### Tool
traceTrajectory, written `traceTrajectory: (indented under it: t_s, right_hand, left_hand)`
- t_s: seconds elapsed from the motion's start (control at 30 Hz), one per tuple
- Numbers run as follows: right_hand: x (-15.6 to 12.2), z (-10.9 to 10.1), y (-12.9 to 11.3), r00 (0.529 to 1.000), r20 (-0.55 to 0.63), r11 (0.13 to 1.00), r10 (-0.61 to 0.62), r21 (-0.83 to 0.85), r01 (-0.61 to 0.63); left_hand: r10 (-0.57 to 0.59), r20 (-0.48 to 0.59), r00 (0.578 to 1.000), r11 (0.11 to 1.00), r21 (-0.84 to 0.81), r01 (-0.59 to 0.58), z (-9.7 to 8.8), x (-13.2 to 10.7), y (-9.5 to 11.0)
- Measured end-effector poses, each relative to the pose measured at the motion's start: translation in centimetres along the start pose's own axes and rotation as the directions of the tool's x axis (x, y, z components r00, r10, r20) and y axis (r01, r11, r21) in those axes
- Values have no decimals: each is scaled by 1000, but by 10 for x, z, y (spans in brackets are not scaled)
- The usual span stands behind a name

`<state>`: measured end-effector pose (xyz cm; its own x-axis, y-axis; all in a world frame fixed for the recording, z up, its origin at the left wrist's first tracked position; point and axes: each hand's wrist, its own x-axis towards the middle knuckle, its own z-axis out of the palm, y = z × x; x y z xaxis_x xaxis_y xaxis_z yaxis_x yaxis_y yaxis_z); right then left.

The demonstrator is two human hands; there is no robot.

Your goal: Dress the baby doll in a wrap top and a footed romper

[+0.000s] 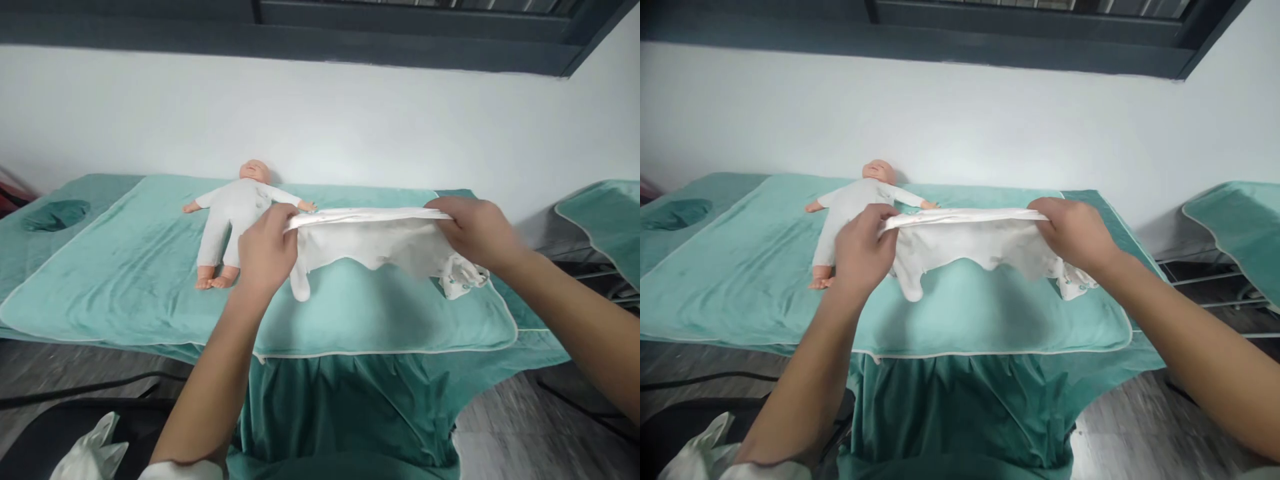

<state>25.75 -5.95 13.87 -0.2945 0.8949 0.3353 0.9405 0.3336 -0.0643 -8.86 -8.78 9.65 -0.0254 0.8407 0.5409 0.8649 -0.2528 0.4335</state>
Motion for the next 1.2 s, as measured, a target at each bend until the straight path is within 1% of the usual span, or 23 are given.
traceTrajectory:
  t_s: [0.07, 0.1, 0.13, 0.2, 0.27, 0.3, 0.37, 0.43, 0.47, 0.5, 0.53, 0.57, 0.6, 0.63, 0.67, 0.73, 0.83, 0.93, 1.0, 1.1, 1.17, 1.2]
  right_hand:
    - [-2, -8, 10, 999, -12, 997, 49, 66, -48]
    - [-2, -11, 14, 997, -12, 994, 72, 86, -70]
    - [-2, -13, 18, 995, -4, 990, 96, 99, -96]
    - [2, -9, 24, 989, 48, 983, 142, 112, -147]
    - [10, 5, 26, 975, 139, 979, 172, 87, -185]
    - [15, 16, 25, 966, 186, 979, 182, 54, -195]
    - [23, 45, 17, 947, 244, 978, 209, -36, -206]
    - [27, 79, 3, 938, 228, 964, 262, -113, -242]
    - [26, 96, -6, 943, 190, 958, 274, -134, -252]
    - [23, 113, -16, 952, 166, 962, 257, -137, -235]
    - [19, 130, -26, 966, 150, 975, 210, -99, -197]
    - [15, 145, -35, 971, 181, 988, 156, -14, -156]
    - [11, 159, -44, 968, 222, 984, 121, 100, -146]
    - [8, 171, -51, 957, 256, 962, 139, 194, -192]
    - [6, 182, -57, 942, 288, 938, 174, 243, -248]
    - [8, 197, -64, 907, 331, 899, 260, 260, -353]
    - [19, 210, -72, 874, 356, 898, 332, 164, -408]
    - [31, 218, -80, 845, 369, 893, 387, 80, -444]
    - [36, 221, -83, 837, 349, 878, 422, 72, -473]
    - [40, 224, -83, 868, 231, 876, 440, 106, -472]
    - [44, 226, -82, 885, 150, 876, 441, 141, -461]
    - [47, 227, -82, 884, 132, 870, 449, 161, -466]
  left_hand:
    - [-36, -53, 998, 993, -110, 30, -6, 0, -1]
    - [-61, -48, 997, 986, -155, 53, -8, 1, -3]
    - [-85, -21, 996, 978, -194, 79, -9, 3, -5]
    - [-114, 79, 990, 961, -244, 130, -5, 8, -12]
    - [-131, 189, 973, 960, -221, 172, 7, 17, -23]
    - [-151, 231, 961, 967, -165, 192, 16, 22, -28]
    - [-229, 263, 937, 973, 35, 228, 40, 29, -37]
    - [-288, 259, 922, 943, 245, 225, 68, 30, -40]
    - [-280, 266, 922, 928, 322, 189, 82, 26, -39]
    - [-236, 281, 930, 919, 376, 120, 96, 19, -37]
    - [-189, 284, 940, 912, 405, 61, 109, 10, -35]
    - [-132, 307, 943, 918, 397, -1, 121, 0, -32]
    - [-73, 353, 933, 932, 356, -62, 133, -10, -28]
    - [-8, 413, 911, 950, 288, -122, 144, -19, -26]
    - [12, 449, 894, 964, 232, -129, 154, -26, -24]
    - [-22, 469, 883, 981, 180, -71, 170, -33, -22]
    - [-157, 449, 879, 974, 217, 63, 187, -25, -22]
    - [-283, 410, 867, 950, 247, 193, 195, -11, -22]
    - [-296, 363, 884, 949, 217, 229, 197, -4, -21]
    - [-273, 292, 917, 958, 168, 232, 198, 3, -20]
    - [-265, 271, 926, 960, 164, 227, 200, 8, -21]
    - [-261, 268, 927, 961, 167, 222, 202, 11, -22]
